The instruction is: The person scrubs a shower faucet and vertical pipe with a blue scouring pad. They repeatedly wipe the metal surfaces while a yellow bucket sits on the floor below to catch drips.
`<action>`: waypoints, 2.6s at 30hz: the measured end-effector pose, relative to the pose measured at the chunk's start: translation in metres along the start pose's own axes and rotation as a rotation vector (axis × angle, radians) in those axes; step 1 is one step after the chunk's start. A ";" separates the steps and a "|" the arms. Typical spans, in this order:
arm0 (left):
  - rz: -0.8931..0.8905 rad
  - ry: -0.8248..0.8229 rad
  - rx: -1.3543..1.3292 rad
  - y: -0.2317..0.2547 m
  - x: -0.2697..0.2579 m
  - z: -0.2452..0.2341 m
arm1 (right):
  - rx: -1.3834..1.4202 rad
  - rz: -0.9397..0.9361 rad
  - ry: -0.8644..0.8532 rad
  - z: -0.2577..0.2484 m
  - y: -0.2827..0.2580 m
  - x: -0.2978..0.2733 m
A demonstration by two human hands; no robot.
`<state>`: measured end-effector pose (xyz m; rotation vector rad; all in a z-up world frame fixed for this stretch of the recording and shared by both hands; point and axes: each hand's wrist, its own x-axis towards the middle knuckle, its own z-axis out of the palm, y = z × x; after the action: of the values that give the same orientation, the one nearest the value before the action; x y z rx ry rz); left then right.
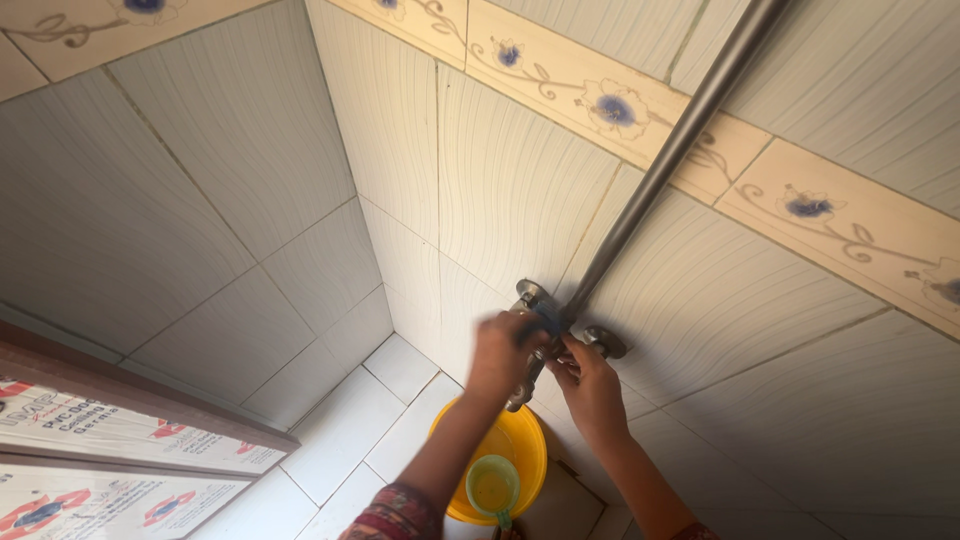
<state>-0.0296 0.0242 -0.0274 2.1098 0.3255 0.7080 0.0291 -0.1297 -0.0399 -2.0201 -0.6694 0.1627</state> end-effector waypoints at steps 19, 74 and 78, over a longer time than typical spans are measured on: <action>0.011 -0.215 0.308 0.003 0.004 -0.007 | -0.432 -0.133 -0.038 -0.004 -0.003 0.011; -0.043 -0.192 0.223 0.003 -0.014 -0.008 | -0.235 -0.042 0.073 0.004 -0.010 0.001; -0.400 -0.298 -0.069 -0.023 0.015 -0.007 | -0.378 -0.019 0.029 0.002 -0.015 0.004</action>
<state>-0.0213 0.0490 -0.0376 1.9659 0.5282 0.1663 0.0258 -0.1200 -0.0278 -2.3702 -0.7434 -0.0069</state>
